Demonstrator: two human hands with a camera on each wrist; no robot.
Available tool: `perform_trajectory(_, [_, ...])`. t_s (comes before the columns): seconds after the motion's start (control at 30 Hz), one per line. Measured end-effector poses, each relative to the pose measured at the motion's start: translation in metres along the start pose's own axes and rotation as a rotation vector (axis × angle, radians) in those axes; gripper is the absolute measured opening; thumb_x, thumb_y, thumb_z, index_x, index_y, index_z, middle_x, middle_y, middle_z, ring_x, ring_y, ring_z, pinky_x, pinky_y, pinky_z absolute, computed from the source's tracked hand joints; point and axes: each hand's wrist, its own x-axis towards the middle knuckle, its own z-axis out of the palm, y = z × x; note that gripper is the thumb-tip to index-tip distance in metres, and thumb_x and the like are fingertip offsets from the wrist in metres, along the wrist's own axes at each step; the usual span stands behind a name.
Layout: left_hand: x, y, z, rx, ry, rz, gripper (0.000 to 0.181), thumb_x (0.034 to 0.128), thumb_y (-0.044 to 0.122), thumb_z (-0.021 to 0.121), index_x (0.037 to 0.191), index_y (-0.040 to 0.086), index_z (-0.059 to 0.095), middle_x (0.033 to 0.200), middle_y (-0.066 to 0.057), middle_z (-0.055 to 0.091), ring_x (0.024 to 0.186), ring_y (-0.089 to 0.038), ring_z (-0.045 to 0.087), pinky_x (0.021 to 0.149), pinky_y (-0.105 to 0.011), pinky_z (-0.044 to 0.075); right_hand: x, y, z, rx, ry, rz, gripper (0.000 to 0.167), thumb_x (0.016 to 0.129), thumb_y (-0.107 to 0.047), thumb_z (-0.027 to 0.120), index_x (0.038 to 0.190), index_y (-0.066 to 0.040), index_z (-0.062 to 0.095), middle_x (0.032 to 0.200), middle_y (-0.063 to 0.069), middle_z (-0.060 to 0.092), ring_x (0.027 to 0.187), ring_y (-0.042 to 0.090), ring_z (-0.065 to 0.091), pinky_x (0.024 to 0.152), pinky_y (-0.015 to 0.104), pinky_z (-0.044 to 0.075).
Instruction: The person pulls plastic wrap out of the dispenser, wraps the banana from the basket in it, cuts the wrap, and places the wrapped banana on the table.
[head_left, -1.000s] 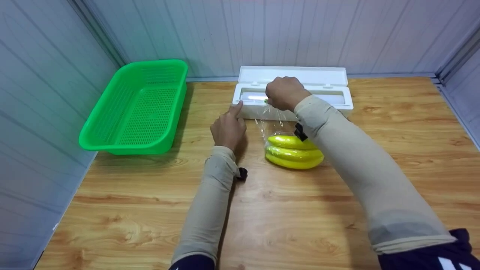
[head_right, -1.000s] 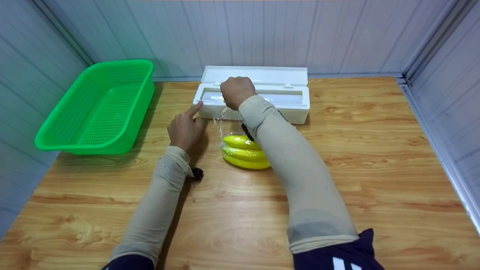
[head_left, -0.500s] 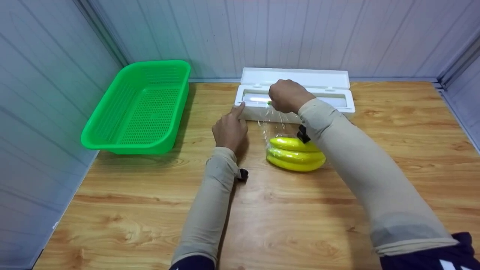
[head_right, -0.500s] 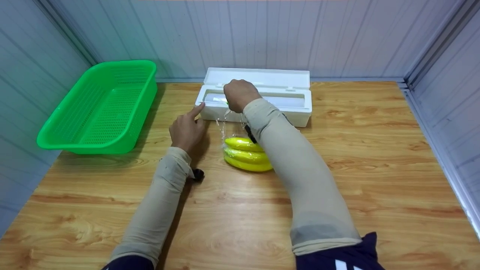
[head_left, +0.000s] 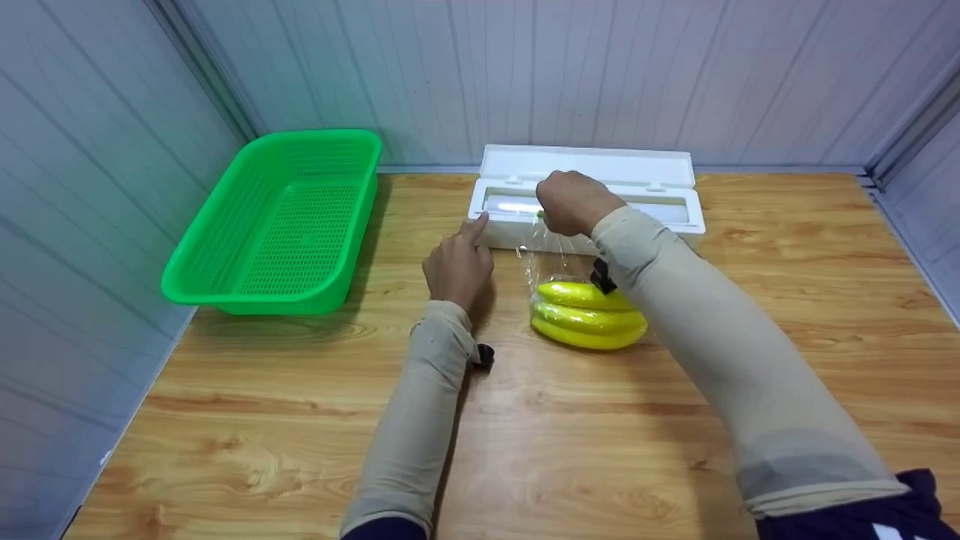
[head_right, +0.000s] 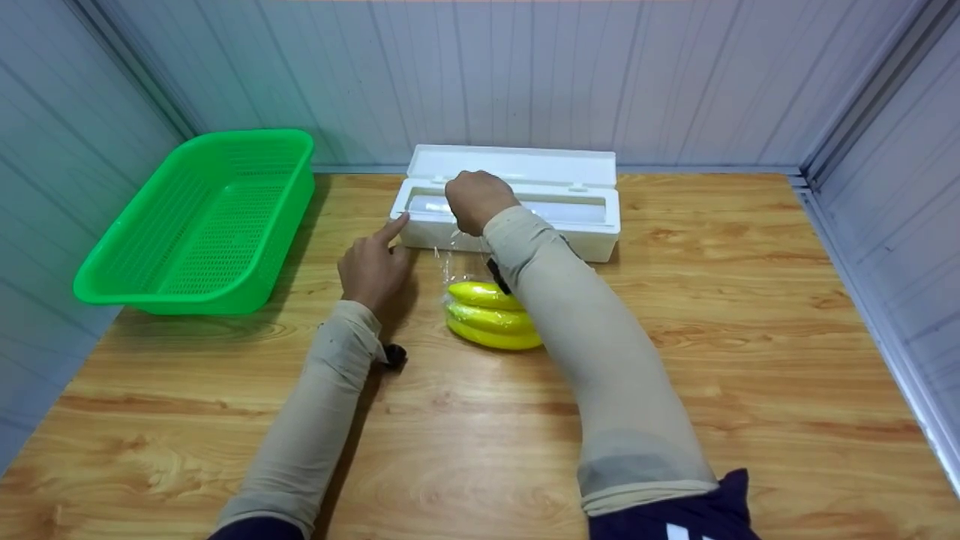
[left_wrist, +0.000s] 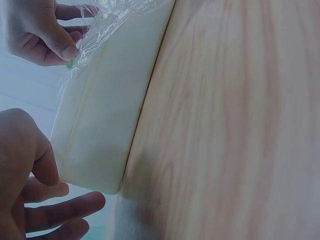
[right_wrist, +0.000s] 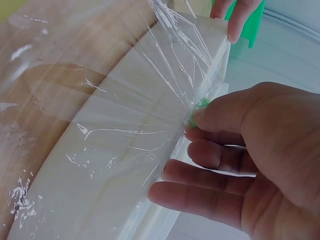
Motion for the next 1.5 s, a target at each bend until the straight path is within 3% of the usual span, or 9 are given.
perform_trajectory(0.27, [0.0005, 0.0017, 0.0003, -0.009, -0.007, -0.025, 0.057, 0.0914, 0.012, 0.059, 0.143, 0.036, 0.056, 0.136, -0.002, 0.062, 0.055, -0.02, 0.049, 0.049, -0.038, 0.042, 0.002, 0.0011, 0.0007, -0.003, -0.014, -0.002, 0.028, 0.093, -0.003, 0.053, 0.067, -0.01, 0.045, 0.068, 0.006, 0.045, 0.062, 0.021, 0.042, 0.061, 0.037, 0.041])
perform_trajectory(0.43, [0.0006, 0.0033, 0.0, -0.01, -0.006, -0.027, 0.057, 0.0915, 0.013, 0.06, 0.143, 0.037, 0.056, 0.132, -0.002, 0.065, 0.056, -0.021, 0.052, 0.051, -0.039, 0.043, 0.0008, 0.004, 0.0009, 0.003, -0.015, 0.001, 0.028, 0.092, -0.003, 0.054, 0.066, -0.01, 0.044, 0.067, 0.005, 0.043, 0.061, 0.02, 0.04, 0.061, 0.037, 0.04])
perform_trajectory(0.7, [0.0028, 0.0019, 0.001, -0.012, 0.013, -0.007, 0.058, 0.0902, 0.011, 0.06, 0.142, 0.037, 0.057, 0.137, 0.0, 0.06, 0.053, -0.019, 0.044, 0.046, -0.036, 0.036, -0.0022, 0.0058, -0.0024, 0.024, -0.02, 0.011, 0.03, 0.093, -0.004, 0.054, 0.065, -0.011, 0.044, 0.064, 0.004, 0.04, 0.058, 0.018, 0.037, 0.058, 0.036, 0.038])
perform_trajectory(0.93, [0.0036, -0.0019, -0.0001, 0.0, 0.021, 0.004, 0.056, 0.0913, 0.012, 0.058, 0.142, 0.036, 0.057, 0.129, -0.004, 0.066, 0.054, -0.019, 0.046, 0.046, -0.037, 0.038, -0.0032, 0.0031, -0.0026, -0.176, 0.027, 0.025, 0.023, 0.095, -0.01, 0.054, 0.073, -0.008, 0.057, 0.067, 0.008, 0.056, 0.06, 0.023, 0.049, 0.059, 0.047, 0.053])
perform_trajectory(1.1, [0.0036, -0.0011, -0.0008, -0.002, 0.014, 0.001, 0.056, 0.092, 0.013, 0.058, 0.142, 0.037, 0.057, 0.134, -0.002, 0.063, 0.054, -0.019, 0.048, 0.047, -0.037, 0.039, -0.0045, 0.0044, -0.0025, -0.125, 0.027, 0.011, 0.019, 0.095, -0.005, 0.051, 0.078, -0.006, 0.06, 0.07, 0.009, 0.06, 0.063, 0.024, 0.05, 0.062, 0.045, 0.052])
perform_trajectory(1.37, [0.004, -0.001, -0.001, -0.008, 0.008, 0.001, 0.057, 0.0906, 0.011, 0.058, 0.142, 0.038, 0.057, 0.134, -0.001, 0.063, 0.055, -0.02, 0.051, 0.048, -0.037, 0.04, -0.0051, 0.0072, -0.0024, -0.048, 0.024, 0.014, 0.025, 0.091, -0.002, 0.052, 0.067, -0.009, 0.053, 0.063, 0.005, 0.052, 0.058, 0.02, 0.044, 0.058, 0.036, 0.041])
perform_trajectory(1.5, [0.004, -0.0002, -0.0007, -0.013, 0.006, 0.0, 0.058, 0.0898, 0.011, 0.059, 0.142, 0.038, 0.057, 0.124, -0.004, 0.069, 0.054, -0.02, 0.05, 0.048, -0.036, 0.039, -0.0066, 0.007, -0.0029, -0.031, 0.017, 0.027, 0.028, 0.09, -0.002, 0.053, 0.065, -0.011, 0.046, 0.062, 0.003, 0.044, 0.057, 0.018, 0.038, 0.056, 0.035, 0.037])
